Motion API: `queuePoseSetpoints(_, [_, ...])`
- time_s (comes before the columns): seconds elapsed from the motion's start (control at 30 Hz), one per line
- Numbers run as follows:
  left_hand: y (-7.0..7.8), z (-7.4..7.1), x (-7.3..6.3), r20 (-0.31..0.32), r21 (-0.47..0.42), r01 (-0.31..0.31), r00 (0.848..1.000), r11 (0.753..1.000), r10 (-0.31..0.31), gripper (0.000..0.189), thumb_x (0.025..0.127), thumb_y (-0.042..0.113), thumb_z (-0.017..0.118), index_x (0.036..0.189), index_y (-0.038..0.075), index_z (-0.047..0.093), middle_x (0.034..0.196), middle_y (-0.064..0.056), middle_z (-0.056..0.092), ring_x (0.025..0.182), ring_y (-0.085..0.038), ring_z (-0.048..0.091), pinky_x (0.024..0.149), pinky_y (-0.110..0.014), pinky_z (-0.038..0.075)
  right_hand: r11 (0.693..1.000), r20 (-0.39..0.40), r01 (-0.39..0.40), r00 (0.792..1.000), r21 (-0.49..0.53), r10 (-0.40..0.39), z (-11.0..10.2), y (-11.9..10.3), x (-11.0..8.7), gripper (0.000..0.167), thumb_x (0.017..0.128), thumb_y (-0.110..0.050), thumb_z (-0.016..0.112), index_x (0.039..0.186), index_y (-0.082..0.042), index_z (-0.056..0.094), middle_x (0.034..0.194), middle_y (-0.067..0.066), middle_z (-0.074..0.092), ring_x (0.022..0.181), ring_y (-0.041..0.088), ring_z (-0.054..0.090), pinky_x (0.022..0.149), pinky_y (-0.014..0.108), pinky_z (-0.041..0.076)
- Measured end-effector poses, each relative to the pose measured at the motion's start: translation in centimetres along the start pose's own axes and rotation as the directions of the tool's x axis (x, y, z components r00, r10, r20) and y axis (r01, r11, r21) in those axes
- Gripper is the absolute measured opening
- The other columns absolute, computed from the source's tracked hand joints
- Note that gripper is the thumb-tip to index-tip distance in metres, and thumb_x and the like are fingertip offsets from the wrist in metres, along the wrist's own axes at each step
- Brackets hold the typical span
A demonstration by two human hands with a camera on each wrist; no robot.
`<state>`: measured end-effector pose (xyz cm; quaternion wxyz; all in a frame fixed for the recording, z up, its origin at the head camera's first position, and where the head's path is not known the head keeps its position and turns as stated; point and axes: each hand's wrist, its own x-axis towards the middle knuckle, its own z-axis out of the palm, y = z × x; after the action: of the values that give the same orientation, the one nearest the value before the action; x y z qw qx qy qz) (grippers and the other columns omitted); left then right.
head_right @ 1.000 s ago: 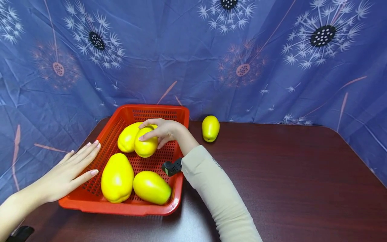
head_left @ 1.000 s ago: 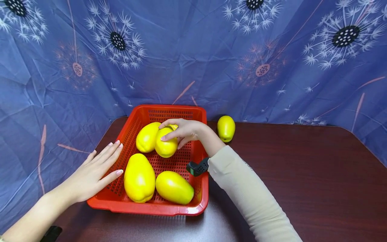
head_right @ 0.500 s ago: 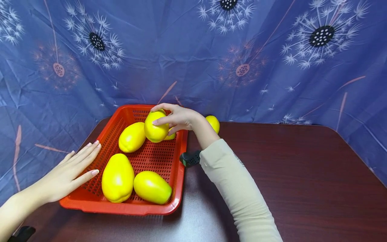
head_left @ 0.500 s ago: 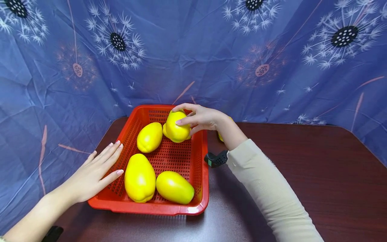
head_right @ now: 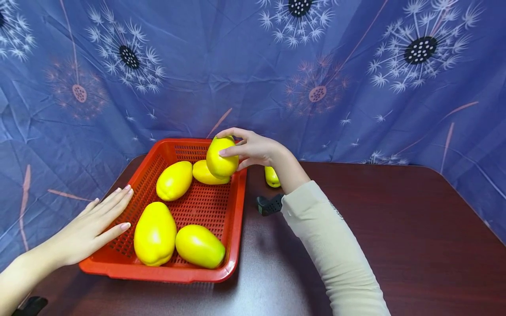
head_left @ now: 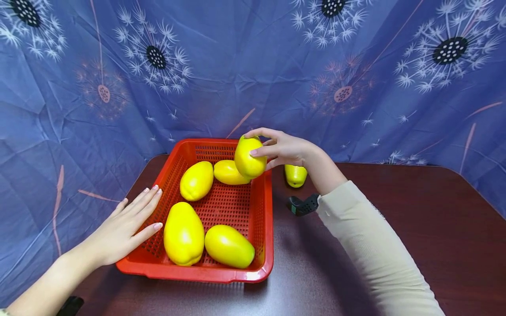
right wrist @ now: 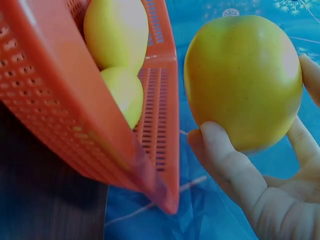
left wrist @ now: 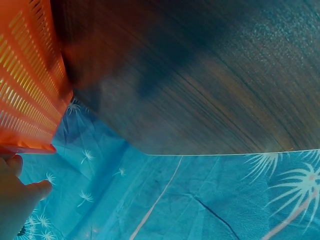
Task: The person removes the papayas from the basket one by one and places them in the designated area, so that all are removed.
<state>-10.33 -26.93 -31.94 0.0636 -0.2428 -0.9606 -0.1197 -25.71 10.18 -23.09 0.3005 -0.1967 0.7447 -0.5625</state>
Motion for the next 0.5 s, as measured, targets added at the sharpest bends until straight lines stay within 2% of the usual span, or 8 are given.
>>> queuePoseSetpoints(0.3, [0.0,0.0,0.0,0.006,0.007,0.002,1.000,1.000,-0.002,0.068,0.094,0.038,0.051,0.149,0.010,0.024,0.154,-0.010,0.019,0.142,-0.023,0.006,0.109,-0.056,0.000,1.000,-0.043,-0.016,0.999,0.007,0.017,-1.5,0.3,-1.4,0.053,0.092,-0.016,0.059,0.140,-0.021,0.039,0.135,0.015,0.034,0.112,0.033,0.048,0.082,0.040,0.051])
queuePoseSetpoints(0.5, [0.0,0.1,0.0,-0.001,0.003,0.001,1.000,1.000,-0.001,0.067,0.094,0.037,0.052,0.148,0.010,0.024,0.154,-0.010,0.019,0.142,-0.022,0.006,0.109,-0.056,0.000,1.000,-0.067,-0.019,0.998,-0.016,0.018,-2.7,0.7,-2.6,0.054,0.092,-0.018,0.058,0.141,-0.021,0.036,0.135,0.016,0.033,0.115,0.033,0.046,0.087,0.043,0.049])
